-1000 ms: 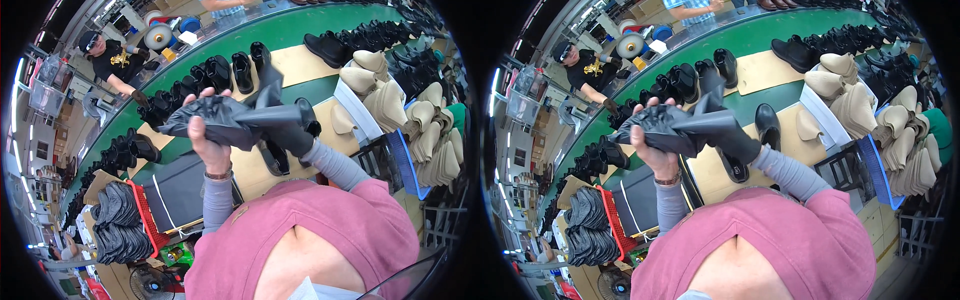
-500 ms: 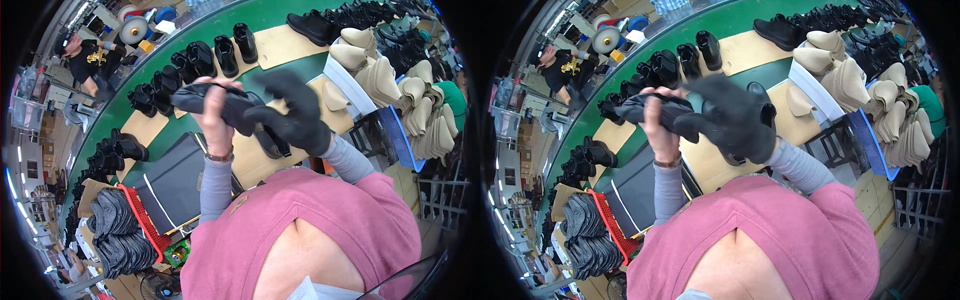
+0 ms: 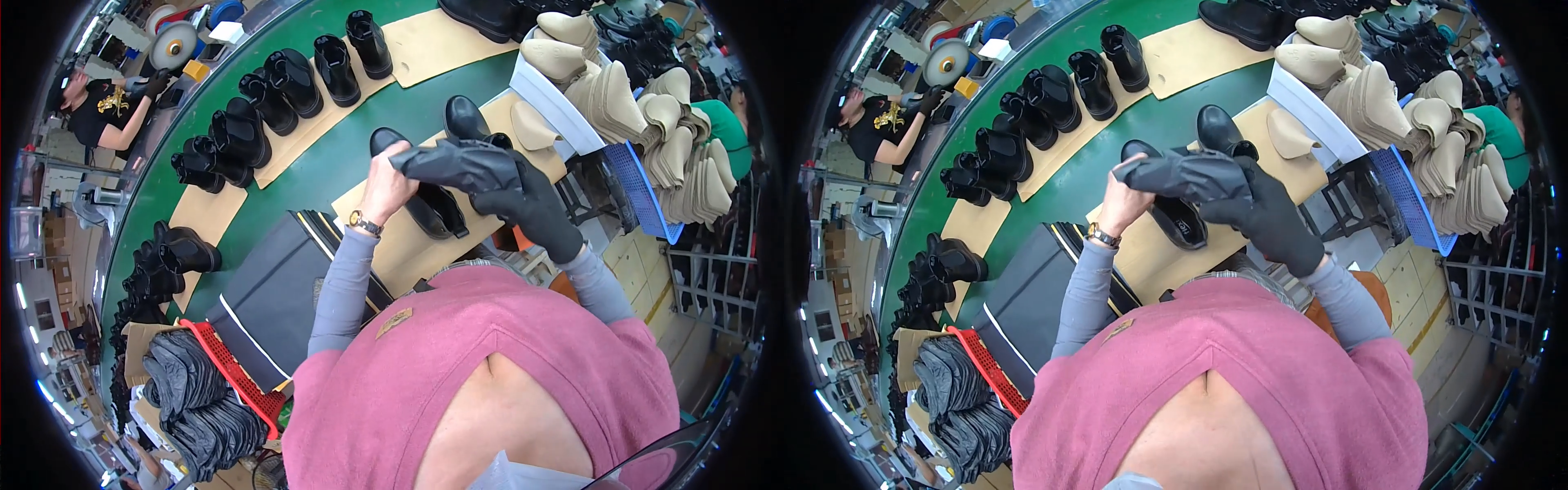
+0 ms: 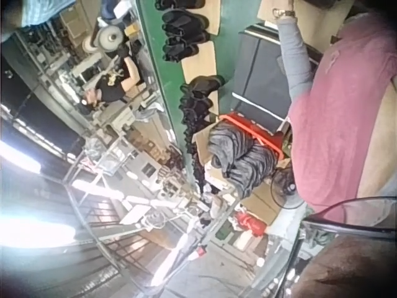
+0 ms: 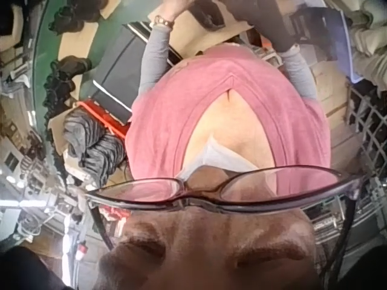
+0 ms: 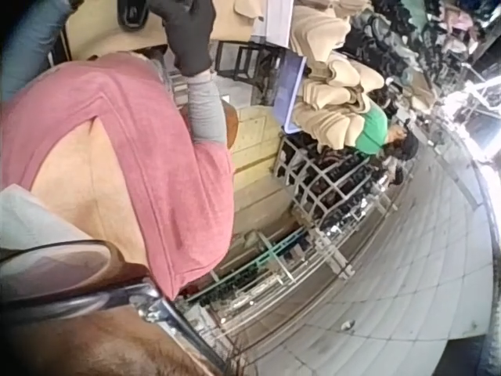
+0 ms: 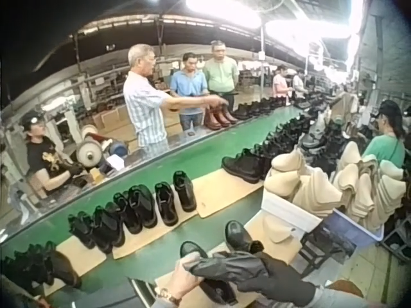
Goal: Inspect, organize, and assemble shoe components on a production line.
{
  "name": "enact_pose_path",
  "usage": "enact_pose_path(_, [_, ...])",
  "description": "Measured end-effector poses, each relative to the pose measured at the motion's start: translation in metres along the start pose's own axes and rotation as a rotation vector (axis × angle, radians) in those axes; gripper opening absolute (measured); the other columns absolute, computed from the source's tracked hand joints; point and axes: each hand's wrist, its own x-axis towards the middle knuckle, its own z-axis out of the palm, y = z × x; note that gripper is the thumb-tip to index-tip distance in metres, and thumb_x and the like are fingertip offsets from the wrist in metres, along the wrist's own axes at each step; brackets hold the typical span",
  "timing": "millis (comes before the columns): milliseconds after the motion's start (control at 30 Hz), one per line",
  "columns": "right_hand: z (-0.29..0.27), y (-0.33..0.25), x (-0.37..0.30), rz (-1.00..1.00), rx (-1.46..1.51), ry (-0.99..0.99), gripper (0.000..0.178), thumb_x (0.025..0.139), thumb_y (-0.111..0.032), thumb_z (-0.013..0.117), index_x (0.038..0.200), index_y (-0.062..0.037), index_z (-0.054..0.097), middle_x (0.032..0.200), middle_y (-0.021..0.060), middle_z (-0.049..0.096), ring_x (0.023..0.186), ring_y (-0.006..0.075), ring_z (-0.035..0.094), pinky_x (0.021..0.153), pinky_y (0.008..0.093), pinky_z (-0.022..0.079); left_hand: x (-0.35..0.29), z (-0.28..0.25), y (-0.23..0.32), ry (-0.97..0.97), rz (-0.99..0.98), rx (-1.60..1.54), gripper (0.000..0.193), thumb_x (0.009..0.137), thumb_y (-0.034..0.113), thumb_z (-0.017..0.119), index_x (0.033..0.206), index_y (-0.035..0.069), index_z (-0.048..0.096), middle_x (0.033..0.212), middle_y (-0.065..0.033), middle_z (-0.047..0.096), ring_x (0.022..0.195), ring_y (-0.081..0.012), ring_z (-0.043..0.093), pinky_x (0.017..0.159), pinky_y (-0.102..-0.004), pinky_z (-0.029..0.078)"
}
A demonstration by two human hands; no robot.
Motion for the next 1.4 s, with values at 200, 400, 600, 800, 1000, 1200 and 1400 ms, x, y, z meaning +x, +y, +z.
enact_pose_path(200, [0.012, 0.027, -0.030, -0.542, -0.583, 0.296, 0.053, 0.071, -0.025, 0.080, 0.114, -0.0047, 0.056, 0.088, 0.0110, 0.061, 0.075, 0.0292, 0.063, 0.060, 0.0370, 0.049, -0.029, 0.002, 0.044, 0.378, -0.095, 0.294, 0.008, 0.083, 0.009, 0.068, 0.086, 0.002, 0.066, 0.070, -0.0123, 0.047, 0.059, -0.0282, 0.052, 0.052, -0.0400, 0.042])
enact_pose_path(400, [0.014, 0.037, -0.033, -0.640, -1.224, 0.261, 0.050, 0.071, -0.022, 0.074, 0.116, -0.0086, 0.057, 0.076, 0.0057, 0.050, 0.064, 0.0212, 0.054, 0.052, 0.0357, 0.041, -0.051, 0.035, 0.040, 0.444, -0.120, 0.224, 0.011, 0.084, 0.007, 0.067, 0.091, -0.002, 0.066, 0.073, -0.0117, 0.050, 0.056, -0.0255, 0.053, 0.049, -0.0356, 0.044])
enact_pose_path(600, [0.030, 0.005, -0.022, -0.691, -1.421, 0.122, 0.050, 0.077, -0.020, 0.066, 0.122, -0.0007, 0.054, 0.084, 0.0076, 0.052, 0.069, 0.0210, 0.054, 0.056, 0.0347, 0.041, -0.059, 0.041, 0.048, 0.495, -0.109, 0.147, 0.008, 0.085, 0.006, 0.066, 0.089, -0.001, 0.067, 0.069, -0.0114, 0.051, 0.056, -0.0228, 0.050, 0.050, -0.0340, 0.041])
enact_pose_path(800, [0.015, -0.023, -0.019, -0.868, -1.516, 0.024, 0.051, 0.074, -0.022, 0.062, 0.121, -0.0012, 0.054, 0.082, 0.0058, 0.051, 0.068, 0.0167, 0.052, 0.054, 0.0325, 0.041, -0.069, 0.039, 0.044, 0.464, -0.247, 0.046, 0.009, 0.086, 0.004, 0.064, 0.092, -0.002, 0.066, 0.072, -0.0126, 0.049, 0.060, -0.0254, 0.051, 0.053, -0.0353, 0.042])
enact_pose_path(1000, [0.007, -0.005, -0.018, -0.725, -1.517, -0.046, 0.041, 0.079, -0.020, 0.061, 0.114, -0.0012, 0.052, 0.085, 0.0084, 0.053, 0.066, 0.0202, 0.055, 0.053, 0.0333, 0.044, -0.055, 0.032, 0.049, 0.454, -0.300, 0.014, 0.007, 0.085, 0.005, 0.065, 0.087, -0.002, 0.065, 0.071, -0.0119, 0.050, 0.058, -0.0243, 0.054, 0.051, -0.0345, 0.043])
enact_pose_path(1200, [0.019, 0.068, 0.038, -0.398, -0.936, -0.056, 0.023, 0.085, -0.017, 0.060, 0.105, -0.0053, 0.058, 0.082, 0.0135, 0.059, 0.076, 0.0249, 0.064, 0.060, 0.0382, 0.050, -0.059, 0.041, 0.059, 0.451, -0.167, 0.114, 0.008, 0.084, 0.003, 0.065, 0.090, -0.003, 0.065, 0.076, -0.0140, 0.052, 0.058, -0.0279, 0.056, 0.050, -0.0364, 0.045])
enact_pose_path(1400, [0.024, 0.033, 0.096, -0.728, -0.997, -0.520, 0.016, 0.080, -0.014, 0.060, 0.094, -0.0047, 0.061, 0.078, 0.0163, 0.065, 0.064, 0.0324, 0.064, 0.057, 0.0415, 0.052, -0.072, 0.052, 0.059, 0.411, -0.011, 0.170, 0.015, 0.082, -0.002, 0.065, 0.096, -0.006, 0.064, 0.076, -0.0147, 0.051, 0.059, -0.0288, 0.055, 0.051, -0.0367, 0.045])
